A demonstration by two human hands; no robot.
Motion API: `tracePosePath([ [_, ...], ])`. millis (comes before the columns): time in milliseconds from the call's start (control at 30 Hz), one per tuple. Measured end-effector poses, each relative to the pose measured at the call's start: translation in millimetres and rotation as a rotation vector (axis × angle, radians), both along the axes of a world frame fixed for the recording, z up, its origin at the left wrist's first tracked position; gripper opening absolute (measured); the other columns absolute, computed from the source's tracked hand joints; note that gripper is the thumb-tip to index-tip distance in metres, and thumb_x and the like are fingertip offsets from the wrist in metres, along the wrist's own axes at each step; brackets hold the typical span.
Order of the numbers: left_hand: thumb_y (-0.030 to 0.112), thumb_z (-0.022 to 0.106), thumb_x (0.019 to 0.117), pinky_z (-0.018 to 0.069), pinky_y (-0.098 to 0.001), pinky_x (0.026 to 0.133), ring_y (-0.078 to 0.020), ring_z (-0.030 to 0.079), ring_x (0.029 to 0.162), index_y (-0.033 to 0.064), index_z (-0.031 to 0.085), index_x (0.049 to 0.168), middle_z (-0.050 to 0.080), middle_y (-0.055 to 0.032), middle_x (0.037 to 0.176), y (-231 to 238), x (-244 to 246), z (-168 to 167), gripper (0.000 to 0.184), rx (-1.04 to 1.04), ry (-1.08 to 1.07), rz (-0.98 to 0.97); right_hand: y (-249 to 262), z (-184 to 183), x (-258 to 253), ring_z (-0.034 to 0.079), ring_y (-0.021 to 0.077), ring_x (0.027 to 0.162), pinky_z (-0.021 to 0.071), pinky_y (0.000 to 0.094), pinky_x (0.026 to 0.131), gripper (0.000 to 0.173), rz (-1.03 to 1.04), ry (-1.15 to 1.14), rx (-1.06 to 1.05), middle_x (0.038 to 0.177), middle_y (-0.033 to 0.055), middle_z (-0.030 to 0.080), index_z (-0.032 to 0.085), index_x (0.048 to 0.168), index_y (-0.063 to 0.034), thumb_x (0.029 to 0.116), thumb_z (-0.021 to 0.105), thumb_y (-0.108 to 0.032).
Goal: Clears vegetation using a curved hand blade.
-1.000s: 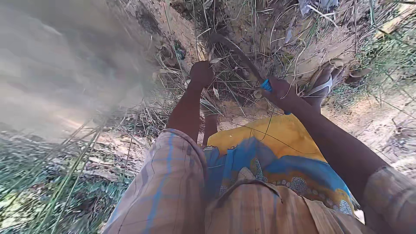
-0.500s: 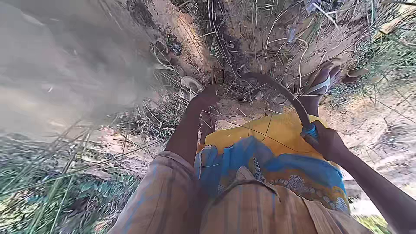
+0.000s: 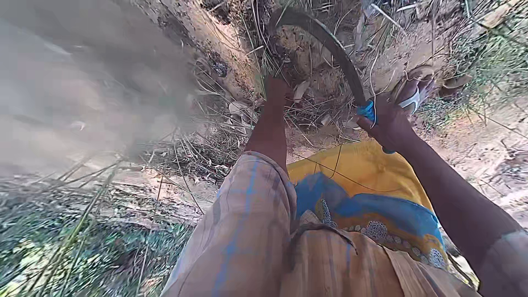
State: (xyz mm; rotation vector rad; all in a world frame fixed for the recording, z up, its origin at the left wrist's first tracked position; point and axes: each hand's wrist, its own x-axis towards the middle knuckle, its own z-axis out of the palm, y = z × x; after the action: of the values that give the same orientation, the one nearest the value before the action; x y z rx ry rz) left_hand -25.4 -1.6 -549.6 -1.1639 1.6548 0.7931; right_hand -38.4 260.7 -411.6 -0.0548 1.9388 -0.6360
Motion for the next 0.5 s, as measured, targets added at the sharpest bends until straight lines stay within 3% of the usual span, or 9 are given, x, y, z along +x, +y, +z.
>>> tracePosePath([
  [67, 0.016, 0.056, 0.1052, 0.0434, -0.0441, 0.111, -0.0336, 0.056, 0.13, -0.013, 0.047, 0.141, 0.057, -0.0298, 0.138, -2, 14, 6, 0.047, -0.085, 0.158, 0.115, -2, -6, 3, 0.065, 0.0413, 0.072, 0.0502, 0.0599, 0.066, 0.041, 0.002, 0.006, -0.034, 0.083, 0.0251, 0.064, 0.058, 0.118, 0.0096, 0.1006, 0.063, -0.028],
  [133, 0.014, 0.068, 0.0991, 0.0397, -0.0359, 0.116, -0.0275, 0.052, 0.137, -0.01, 0.04, 0.149, 0.052, -0.0265, 0.146, -2, 20, 4, 0.062, -0.133, 0.293, 0.262, -6, -7, 4, 0.065, 0.0388, 0.07, 0.0502, 0.0584, 0.064, 0.037, 0.001, -0.006, -0.056, 0.082, 0.0228, 0.064, 0.059, 0.118, 0.0072, 0.0997, 0.062, -0.024],
  [200, 0.021, 0.075, 0.095, 0.0397, -0.0371, 0.116, -0.0287, 0.051, 0.138, -0.0081, 0.037, 0.152, 0.051, -0.026, 0.148, -1, 16, -8, 0.075, -0.168, 0.313, 0.241, -12, -6, 2, 0.065, 0.04, 0.073, 0.0493, 0.0593, 0.067, 0.038, 0.002, -0.016, -0.051, 0.083, 0.0239, 0.065, 0.059, 0.12, 0.0079, 0.1, 0.062, -0.024],
  [233, 0.028, 0.078, 0.0927, 0.0461, -0.0407, 0.11, -0.0311, 0.057, 0.132, -0.0075, 0.04, 0.15, 0.055, -0.0265, 0.143, 3, 12, -15, 0.077, -0.194, 0.273, 0.226, -14, -6, 2, 0.064, 0.0401, 0.073, 0.0489, 0.0593, 0.067, 0.038, 0.002, -0.025, -0.04, 0.083, 0.0241, 0.064, 0.058, 0.119, 0.0083, 0.1003, 0.061, -0.024],
  [300, 0.04, 0.074, 0.0948, 0.0384, -0.049, 0.117, -0.0391, 0.044, 0.143, -0.0081, 0.035, 0.153, 0.043, -0.0307, 0.152, 11, -1, -17, 0.085, -0.195, 0.08, 0.174, -14, -8, 3, 0.065, 0.0374, 0.073, 0.0502, 0.0575, 0.068, 0.036, -0.007, -0.044, -0.016, 0.085, 0.0226, 0.064, 0.058, 0.117, 0.0076, 0.1007, 0.06, -0.024],
  [367, 0.038, 0.058, 0.1034, 0.0357, -0.0541, 0.118, -0.0433, 0.037, 0.147, -0.0083, 0.037, 0.152, 0.036, -0.0326, 0.157, 17, -4, -18, 0.07, -0.176, -0.069, 0.095, -12, -10, 6, 0.066, 0.0369, 0.072, 0.0516, 0.0571, 0.068, 0.04, -0.005, -0.041, -0.004, 0.084, 0.0219, 0.065, 0.057, 0.119, 0.0077, 0.1012, 0.061, -0.028],
  [433, 0.03, 0.045, 0.1094, 0.0378, -0.0536, 0.116, -0.0414, 0.044, 0.144, -0.0093, 0.042, 0.149, 0.044, -0.0318, 0.153, 18, 1, -20, 0.056, -0.136, -0.009, 0.066, -8, -12, 7, 0.066, 0.0383, 0.072, 0.0519, 0.058, 0.068, 0.043, 0.012, -0.028, -0.01, 0.084, 0.023, 0.064, 0.057, 0.119, 0.0095, 0.1012, 0.062, -0.029],
  [500, 0.022, 0.042, 0.1112, 0.0416, -0.0459, 0.114, -0.0348, 0.052, 0.137, -0.0088, 0.036, 0.151, 0.051, -0.0295, 0.147, 12, 17, -22, 0.051, -0.058, 0.185, 0.13, -4, -11, 8, 0.065, 0.0384, 0.071, 0.0505, 0.0581, 0.067, 0.041, 0.044, -0.034, -0.022, 0.081, 0.0225, 0.063, 0.056, 0.117, 0.0087, 0.1015, 0.061, -0.03],
])
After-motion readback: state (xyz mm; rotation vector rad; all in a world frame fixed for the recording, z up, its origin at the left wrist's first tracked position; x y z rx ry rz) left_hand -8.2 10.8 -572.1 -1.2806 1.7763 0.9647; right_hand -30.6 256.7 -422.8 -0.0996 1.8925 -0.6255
